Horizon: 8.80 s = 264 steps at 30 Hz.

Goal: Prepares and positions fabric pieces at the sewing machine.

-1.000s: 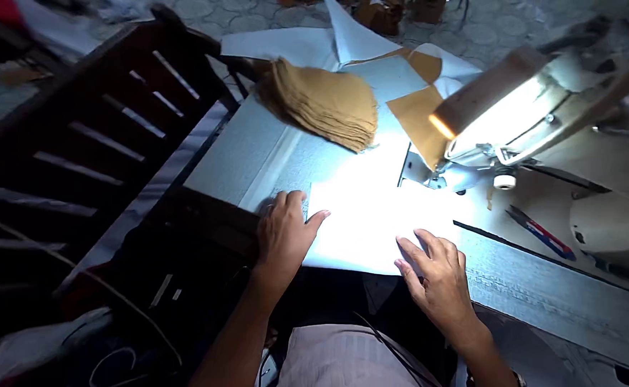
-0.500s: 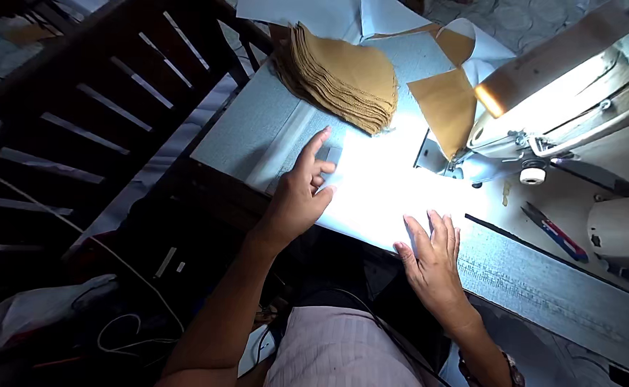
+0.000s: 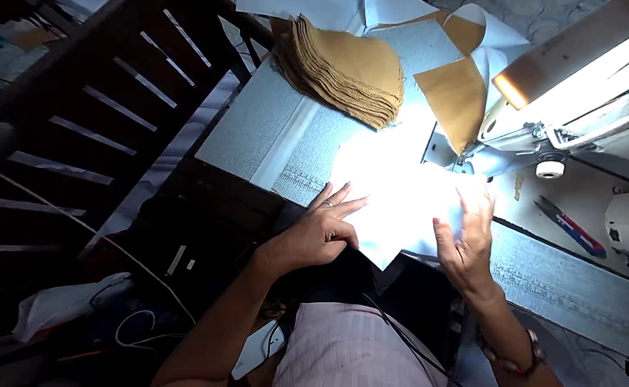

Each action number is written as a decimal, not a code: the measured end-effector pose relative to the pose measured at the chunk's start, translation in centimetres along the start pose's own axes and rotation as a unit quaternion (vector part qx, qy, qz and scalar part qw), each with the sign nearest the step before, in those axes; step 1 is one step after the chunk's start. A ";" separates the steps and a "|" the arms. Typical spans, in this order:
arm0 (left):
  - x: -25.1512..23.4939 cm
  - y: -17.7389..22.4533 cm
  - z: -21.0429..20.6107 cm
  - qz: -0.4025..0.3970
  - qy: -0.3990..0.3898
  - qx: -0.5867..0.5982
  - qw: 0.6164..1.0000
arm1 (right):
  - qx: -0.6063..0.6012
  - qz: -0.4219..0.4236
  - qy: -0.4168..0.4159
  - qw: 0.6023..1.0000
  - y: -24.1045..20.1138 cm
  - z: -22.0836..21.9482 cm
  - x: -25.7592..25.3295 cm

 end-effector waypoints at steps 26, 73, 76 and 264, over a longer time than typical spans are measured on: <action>-22.6 -4.4 7.4 0.275 0.072 -0.226 0.932 | 0.137 -0.005 -0.097 0.986 2.4 -1.8 -0.5; -3.7 0.2 -0.3 0.194 0.207 -0.099 0.954 | 0.037 -0.054 0.037 0.997 2.5 -0.2 -0.4; -3.6 0.2 -0.5 0.192 0.220 -0.104 0.951 | 0.044 -0.057 0.035 0.997 2.6 -0.4 -0.3; -16.3 -1.1 -6.5 -0.125 -0.044 -0.162 0.978 | 0.186 -0.013 -0.126 0.974 2.7 2.4 0.6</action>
Point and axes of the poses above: each hand's wrist, its own x-axis away from the middle knuckle, its own z-axis out of the back of the hand, y = z × x, the point moved 1 cm from there along -x, towards the middle knuckle, and after that the axes turned 3 degrees about y, right-handed, at the moved point
